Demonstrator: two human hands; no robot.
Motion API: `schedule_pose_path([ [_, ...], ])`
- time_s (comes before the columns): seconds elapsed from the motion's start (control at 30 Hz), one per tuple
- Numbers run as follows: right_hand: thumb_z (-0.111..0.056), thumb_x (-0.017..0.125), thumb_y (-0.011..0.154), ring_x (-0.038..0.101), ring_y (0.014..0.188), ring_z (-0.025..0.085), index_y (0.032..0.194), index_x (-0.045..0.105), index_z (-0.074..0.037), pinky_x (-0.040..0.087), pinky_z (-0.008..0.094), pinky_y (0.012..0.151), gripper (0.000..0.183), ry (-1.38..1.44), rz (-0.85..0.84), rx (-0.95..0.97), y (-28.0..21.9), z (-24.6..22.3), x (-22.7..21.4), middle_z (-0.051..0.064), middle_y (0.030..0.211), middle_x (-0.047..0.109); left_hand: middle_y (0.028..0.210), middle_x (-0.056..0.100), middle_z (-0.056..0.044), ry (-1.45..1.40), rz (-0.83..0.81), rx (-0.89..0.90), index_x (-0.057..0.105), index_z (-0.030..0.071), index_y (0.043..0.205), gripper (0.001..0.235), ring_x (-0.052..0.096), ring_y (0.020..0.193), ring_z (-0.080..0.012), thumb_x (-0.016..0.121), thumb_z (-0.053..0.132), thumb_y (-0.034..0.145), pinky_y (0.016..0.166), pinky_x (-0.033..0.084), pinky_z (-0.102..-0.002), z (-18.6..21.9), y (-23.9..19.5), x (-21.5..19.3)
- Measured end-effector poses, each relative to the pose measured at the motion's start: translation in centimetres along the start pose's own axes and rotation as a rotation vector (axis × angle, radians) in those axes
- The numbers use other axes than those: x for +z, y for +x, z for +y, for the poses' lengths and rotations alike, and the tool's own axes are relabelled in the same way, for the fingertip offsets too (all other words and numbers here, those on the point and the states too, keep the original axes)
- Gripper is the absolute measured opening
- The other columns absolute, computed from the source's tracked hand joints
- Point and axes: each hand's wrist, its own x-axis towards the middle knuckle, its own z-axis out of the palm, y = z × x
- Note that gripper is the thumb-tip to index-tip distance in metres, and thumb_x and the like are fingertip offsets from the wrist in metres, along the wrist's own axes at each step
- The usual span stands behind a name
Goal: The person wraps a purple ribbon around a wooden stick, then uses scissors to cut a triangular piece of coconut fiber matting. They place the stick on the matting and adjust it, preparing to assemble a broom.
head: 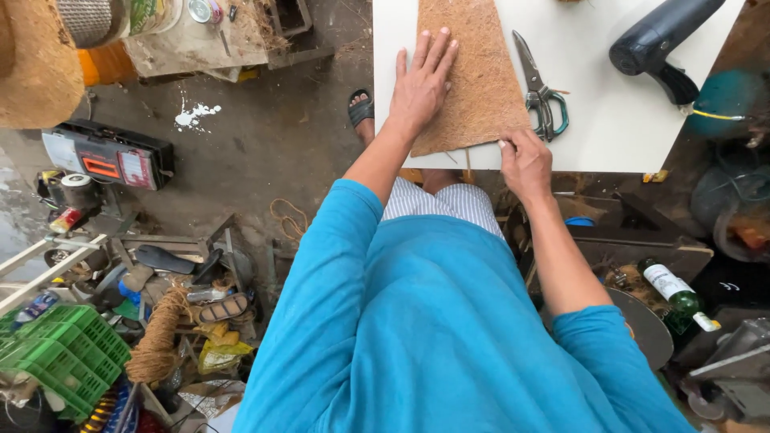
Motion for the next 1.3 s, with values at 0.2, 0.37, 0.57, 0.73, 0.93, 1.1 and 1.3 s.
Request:
schedule_pose_path([
  [0.2,-0.012,0.055,0.091,0.062,0.084,0.028,0.099,0.068,-0.004,0.046,0.04,0.072,0.017,0.028,-0.102,0.063,-0.8,-0.3,0.7,0.01,0.094,0.068,0.165,0.005,-0.004,-0.018,-0.016,0.0,0.021,0.018,0.162,0.069,0.008,0.151,-0.0331,0.061,0.034,0.108,0.116,0.028,-0.063,0.1,0.0,0.2],
  [0.37,-0.011,0.056,0.091,0.063,0.084,0.028,0.098,0.068,-0.005,0.047,0.039,0.073,0.015,0.027,-0.105,0.051,-0.8,-0.4,1.2,0.009,0.095,0.068,0.165,0.005,-0.004,0.003,-0.004,-0.002,0.02,0.019,0.162,0.07,0.009,0.151,-0.0331,0.062,0.035,0.108,0.116,0.029,-0.062,0.1,0.1,0.5],
  [0.57,-0.015,0.054,0.092,0.062,0.084,0.027,0.099,0.069,-0.006,0.047,0.04,0.071,0.019,0.01,-0.133,0.075,-0.8,-0.3,1.4,0.008,0.096,0.068,0.165,0.006,-0.005,0.001,-0.029,-0.001,0.02,0.018,0.162,0.071,0.01,0.151,-0.0337,0.062,0.035,0.107,0.115,0.03,-0.062,0.1,0.1,0.2],
  [0.73,-0.013,0.055,0.092,0.063,0.086,0.028,0.101,0.07,-0.005,0.048,0.04,0.074,0.019,0.024,-0.129,0.072,-0.8,0.2,1.4,0.01,0.098,0.069,0.165,0.007,-0.004,-0.002,-0.013,-0.008,0.019,0.019,0.161,0.073,0.01,0.151,-0.0334,0.064,0.035,0.106,0.115,0.031,-0.062,0.1,0.1,0.4],
  [0.93,-0.021,0.057,0.094,0.062,0.08,0.026,0.097,0.07,-0.011,0.046,0.041,0.071,0.017,-0.017,-0.22,0.201,-0.9,0.0,1.4,0.006,0.09,0.068,0.165,0.007,-0.004,-0.007,-0.011,-0.003,0.022,0.018,0.161,0.073,0.011,0.151,-0.0329,0.065,0.037,0.105,0.115,0.031,-0.061,0.2,0.0,-0.1],
  [1.1,-0.021,0.058,0.093,0.062,0.082,0.028,0.094,0.069,-0.011,0.046,0.042,0.073,0.016,-0.047,-0.267,0.2,-0.9,0.2,1.7,0.006,0.09,0.068,0.165,0.007,-0.004,-0.007,-0.042,-0.007,0.02,0.019,0.161,0.071,0.011,0.151,-0.0325,0.062,0.035,0.106,0.115,0.03,-0.061,0.3,0.1,-0.6],
  [1.3,-0.021,0.055,0.093,0.061,0.084,0.03,0.089,0.066,-0.01,0.045,0.043,0.077,0.016,-0.054,-0.343,0.201,-1.0,0.1,1.7,0.007,0.09,0.067,0.165,0.006,-0.004,-0.024,-0.046,-0.007,0.019,0.018,0.161,0.07,0.009,0.151,-0.0334,0.06,0.032,0.106,0.115,0.029,-0.062,0.2,0.0,-0.6],
])
